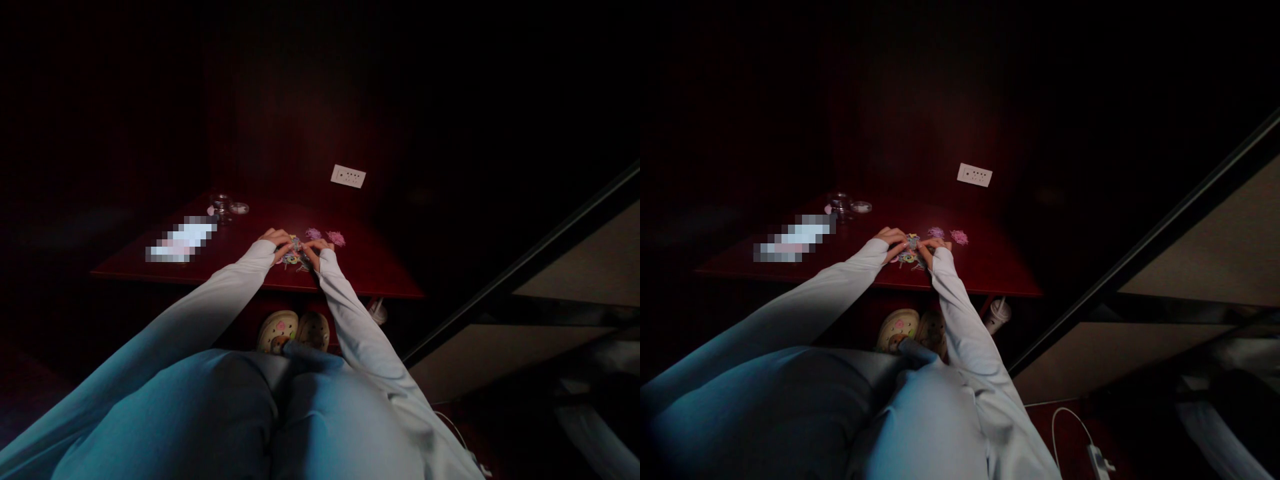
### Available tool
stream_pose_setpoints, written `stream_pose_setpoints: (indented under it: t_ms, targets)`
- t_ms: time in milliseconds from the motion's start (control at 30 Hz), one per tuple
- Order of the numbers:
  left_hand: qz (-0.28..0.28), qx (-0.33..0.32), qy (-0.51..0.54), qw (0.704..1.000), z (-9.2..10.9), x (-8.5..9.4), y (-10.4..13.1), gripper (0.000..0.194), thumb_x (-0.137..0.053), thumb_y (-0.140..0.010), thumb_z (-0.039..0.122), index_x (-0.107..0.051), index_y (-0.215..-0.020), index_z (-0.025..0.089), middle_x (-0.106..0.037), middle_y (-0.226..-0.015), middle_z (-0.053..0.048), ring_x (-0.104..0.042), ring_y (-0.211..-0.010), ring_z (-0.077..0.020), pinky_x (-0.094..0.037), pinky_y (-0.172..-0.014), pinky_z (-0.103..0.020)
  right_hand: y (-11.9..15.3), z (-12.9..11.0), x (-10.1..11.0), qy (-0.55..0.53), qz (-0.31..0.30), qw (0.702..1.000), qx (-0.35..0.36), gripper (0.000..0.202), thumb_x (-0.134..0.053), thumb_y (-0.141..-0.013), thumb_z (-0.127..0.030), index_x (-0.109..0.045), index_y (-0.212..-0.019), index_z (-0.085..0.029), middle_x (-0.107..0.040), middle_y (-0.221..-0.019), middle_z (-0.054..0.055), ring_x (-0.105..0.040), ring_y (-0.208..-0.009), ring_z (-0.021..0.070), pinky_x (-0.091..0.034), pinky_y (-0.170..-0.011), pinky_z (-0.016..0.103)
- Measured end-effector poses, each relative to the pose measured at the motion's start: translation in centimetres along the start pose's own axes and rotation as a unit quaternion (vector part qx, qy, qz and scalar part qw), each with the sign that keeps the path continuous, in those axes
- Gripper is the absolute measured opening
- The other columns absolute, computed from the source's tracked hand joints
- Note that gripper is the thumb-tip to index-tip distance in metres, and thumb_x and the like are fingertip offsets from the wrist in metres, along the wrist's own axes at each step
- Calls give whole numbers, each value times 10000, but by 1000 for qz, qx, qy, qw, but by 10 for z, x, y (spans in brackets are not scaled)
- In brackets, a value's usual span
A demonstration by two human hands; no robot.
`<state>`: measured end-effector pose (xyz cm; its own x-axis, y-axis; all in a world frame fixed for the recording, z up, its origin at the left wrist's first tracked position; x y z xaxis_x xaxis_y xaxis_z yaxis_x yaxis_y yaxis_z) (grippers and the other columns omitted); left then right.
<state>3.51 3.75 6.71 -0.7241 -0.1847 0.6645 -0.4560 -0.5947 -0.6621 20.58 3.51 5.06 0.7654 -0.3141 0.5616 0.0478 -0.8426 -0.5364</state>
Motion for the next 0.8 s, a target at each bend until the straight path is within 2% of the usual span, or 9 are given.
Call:
stream_pose_setpoints:
  t_ms: [167, 300, 467, 633, 800]
  targets:
    - [22, 5, -4, 1000, -2, 1, -3, 303, -509, -1028, 364, -772, -966, 225, -738, -1042, -68, -609, -953, -233, -500, -897, -361, -1, -6, 2, -13, 1, 1000, 19, 337, -620, -995, -524, -812, -941, -252, -736, -1028, 54, -592, -1091, 239, -376, -1048, 401]
    - [14, -9, 9, 1000, -1, -1, -3, 329, -478, -1048, 385, -767, -1026, 229, -742, -1079, -68, -621, -983, -227, -502, -915, -349, 0, -9, 4, -24, 0, 1000, 19, 323, -627, -995, -511, -814, -947, -253, -735, -1023, 51, -597, -1078, 233, -398, -1022, 380]
    - [10, 4, 4, 1000, -8, -3, -4, 350, -467, -1045, 397, -766, -1064, 217, -748, -1108, -79, -629, -971, -229, -507, -922, -358, 0, -13, 6, -22, -10, 1000, 10, 285, -655, -981, -479, -821, -949, -250, -745, -1019, 46, -599, -1072, 232, -388, -1046, 380]
    - [29, 18, 6, 999, -4, 5, -3, 404, -398, -1070, 378, -765, -1077, 210, -747, -1094, -85, -629, -963, -228, -509, -935, -366, 0, -14, 8, -20, 2, 1000, -9, 324, -640, -983, -508, -822, -935, -244, -743, -1009, 51, -595, -1080, 234, -389, -1046, 378]
    - [31, 33, 4, 999, 1, 12, 0, 401, -403, -1075, 393, -757, -995, 221, -744, -1048, -70, -621, -934, -221, -506, -923, -360, 3, -14, 8, -26, 29, 999, -13, 344, -622, -987, -527, -817, -913, -253, -745, -997, 44, -605, -1054, 228, -407, -1042, 382]
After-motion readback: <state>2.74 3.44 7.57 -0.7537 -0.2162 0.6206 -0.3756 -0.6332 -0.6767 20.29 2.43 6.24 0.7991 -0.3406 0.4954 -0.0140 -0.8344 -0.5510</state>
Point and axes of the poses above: each hand's wrist, its own y-axis away from the middle knuckle, its own x-axis out of the back of the hand, z = x × y, the point moved 9 cm from there along -y, towards the middle knuckle
